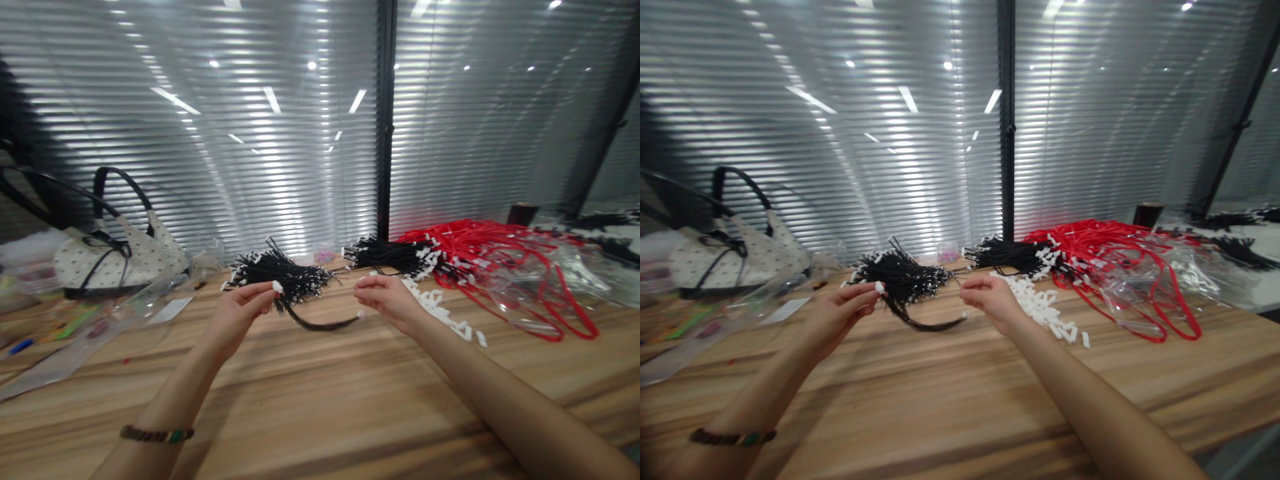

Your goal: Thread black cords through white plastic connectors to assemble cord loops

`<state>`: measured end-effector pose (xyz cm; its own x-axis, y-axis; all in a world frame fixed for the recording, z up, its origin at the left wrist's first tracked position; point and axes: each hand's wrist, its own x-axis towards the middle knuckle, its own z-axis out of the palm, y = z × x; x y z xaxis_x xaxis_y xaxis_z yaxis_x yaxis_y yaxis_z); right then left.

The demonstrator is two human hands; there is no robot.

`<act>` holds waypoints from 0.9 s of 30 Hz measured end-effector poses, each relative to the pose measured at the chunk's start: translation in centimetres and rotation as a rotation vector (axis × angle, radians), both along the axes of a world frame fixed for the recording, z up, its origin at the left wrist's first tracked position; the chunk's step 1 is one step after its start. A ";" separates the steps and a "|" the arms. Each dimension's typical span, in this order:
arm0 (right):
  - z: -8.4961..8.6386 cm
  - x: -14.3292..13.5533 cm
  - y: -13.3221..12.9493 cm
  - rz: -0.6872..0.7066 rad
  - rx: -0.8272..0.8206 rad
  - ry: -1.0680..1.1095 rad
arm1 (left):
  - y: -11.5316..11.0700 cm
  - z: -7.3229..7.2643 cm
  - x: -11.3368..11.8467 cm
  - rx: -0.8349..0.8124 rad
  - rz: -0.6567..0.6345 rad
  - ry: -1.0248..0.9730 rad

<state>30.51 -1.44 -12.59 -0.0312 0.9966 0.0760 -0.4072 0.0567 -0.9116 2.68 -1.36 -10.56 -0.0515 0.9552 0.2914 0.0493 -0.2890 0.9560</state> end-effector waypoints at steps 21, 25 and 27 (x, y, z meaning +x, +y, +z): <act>0.9 2.5 1.3 -0.243 0.025 -0.308 | 0.4 -2.0 1.4 0.186 0.255 0.611; 0.8 6.4 3.6 -0.517 0.063 -0.427 | -0.4 -3.8 2.3 0.323 0.014 0.913; 0.3 8.9 4.9 -0.701 0.065 -0.532 | -1.0 -4.5 2.8 0.360 -0.177 1.033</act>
